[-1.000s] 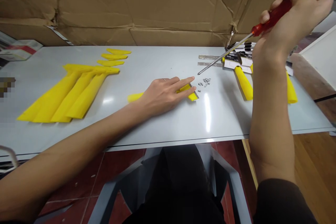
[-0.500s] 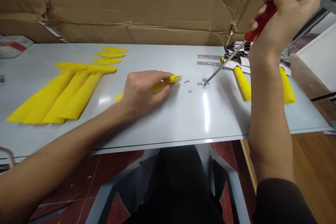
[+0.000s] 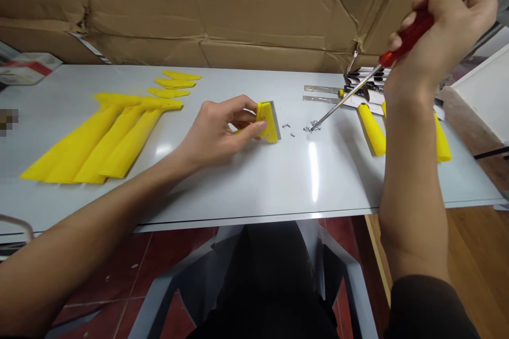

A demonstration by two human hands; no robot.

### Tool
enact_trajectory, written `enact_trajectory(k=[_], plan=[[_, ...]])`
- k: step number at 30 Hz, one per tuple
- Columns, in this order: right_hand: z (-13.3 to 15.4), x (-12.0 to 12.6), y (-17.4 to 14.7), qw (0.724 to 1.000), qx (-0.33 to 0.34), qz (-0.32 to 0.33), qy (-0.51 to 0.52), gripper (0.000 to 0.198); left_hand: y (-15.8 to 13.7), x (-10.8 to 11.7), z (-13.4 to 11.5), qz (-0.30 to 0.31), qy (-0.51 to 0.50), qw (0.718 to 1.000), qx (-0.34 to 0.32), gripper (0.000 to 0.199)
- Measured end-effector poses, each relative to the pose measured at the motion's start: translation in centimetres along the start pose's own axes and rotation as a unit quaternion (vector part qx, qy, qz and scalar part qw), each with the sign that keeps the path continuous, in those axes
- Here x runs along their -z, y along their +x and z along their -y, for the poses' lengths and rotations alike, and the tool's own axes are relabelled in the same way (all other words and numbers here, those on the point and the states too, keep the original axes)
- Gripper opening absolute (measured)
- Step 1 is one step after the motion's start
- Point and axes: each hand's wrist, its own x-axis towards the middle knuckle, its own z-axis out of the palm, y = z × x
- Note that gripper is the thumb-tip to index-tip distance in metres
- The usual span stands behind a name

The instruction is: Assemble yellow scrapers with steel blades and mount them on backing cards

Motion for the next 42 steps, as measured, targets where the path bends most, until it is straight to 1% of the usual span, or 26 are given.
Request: enact_trajectory(k=[2,4,7,9,11,13,16,18,21,23,25,28,30,32,35,37,40,42], plan=[[0.7,-0.2,-0.2,0.997,-0.044,-0.031,0.053,0.026,0.2,0.3,0.0,0.028,-0.051,0.998,0.038,0.016],[1.1,-0.7,-0.6,0.989,-0.086,-0.056,0.108,0.027,0.4,0.5,-0.1,0.047,-0.114,0.99,0.074,0.017],[0.8,-1.5,-2.0,0.975,-0.152,-0.055,0.156,0.027,0.7,0.7,-0.3,0.082,-0.198,0.969,0.126,0.015],[0.1,-1.9,-2.8,0.967,-0.187,-0.047,0.167,0.028,0.7,0.7,-0.5,0.111,-0.228,0.955,0.151,0.016],[-1.0,-1.8,-3.2,0.967,-0.198,-0.026,0.16,0.038,0.8,0.8,-0.7,0.134,-0.244,0.947,0.163,0.016],[-2.2,-1.4,-3.1,0.97,-0.195,0.004,0.143,0.046,0.8,0.9,-0.8,0.142,-0.251,0.942,0.169,0.014],[-3.6,-0.7,-2.5,0.982,-0.162,0.036,0.095,0.048,0.8,1.0,-0.9,0.149,-0.242,0.943,0.173,0.017],[-3.9,-0.4,-2.4,0.986,-0.137,0.032,0.085,0.045,0.7,1.2,-0.8,0.157,-0.228,0.946,0.169,0.023],[-3.8,-0.3,-2.5,0.985,-0.118,0.016,0.121,0.042,0.7,1.2,-0.7,0.161,-0.212,0.95,0.165,0.033],[-4.1,-0.4,-2.4,0.986,-0.107,0.016,0.13,0.039,0.6,1.2,-0.6,0.155,-0.203,0.953,0.162,0.035],[-4.8,-0.4,-1.8,0.991,-0.085,0.0,0.099,0.034,0.6,1.1,-0.6,0.139,-0.191,0.96,0.152,0.033],[-6.1,-0.4,-0.8,0.999,-0.046,-0.018,0.01,0.028,0.6,1.0,-0.6,0.11,-0.182,0.968,0.131,0.026],[-6.3,-0.6,-0.6,0.999,-0.033,-0.014,-0.01,0.025,0.6,0.9,-0.6,0.101,-0.182,0.97,0.123,0.025],[-5.7,-0.9,-1.0,0.999,-0.037,-0.025,0.006,0.024,0.6,1.0,-0.6,0.102,-0.183,0.971,0.117,0.025],[-3.7,-1.7,-2.3,0.996,-0.071,-0.034,0.034,0.025,0.7,1.0,-0.6,0.104,-0.187,0.97,0.112,0.025],[-2.3,-2.1,-2.9,0.99,-0.09,-0.051,0.092,0.024,0.7,1.1,-0.7,0.106,-0.188,0.971,0.107,0.026],[-1.1,-2.2,-2.6,0.962,-0.097,-0.121,0.223,0.024,0.6,1.2,-0.8,0.109,-0.181,0.973,0.094,0.028],[-0.8,-1.9,-1.9,0.945,-0.094,-0.157,0.27,0.024,0.5,1.1,-0.9,0.098,-0.159,0.979,0.081,0.027]])
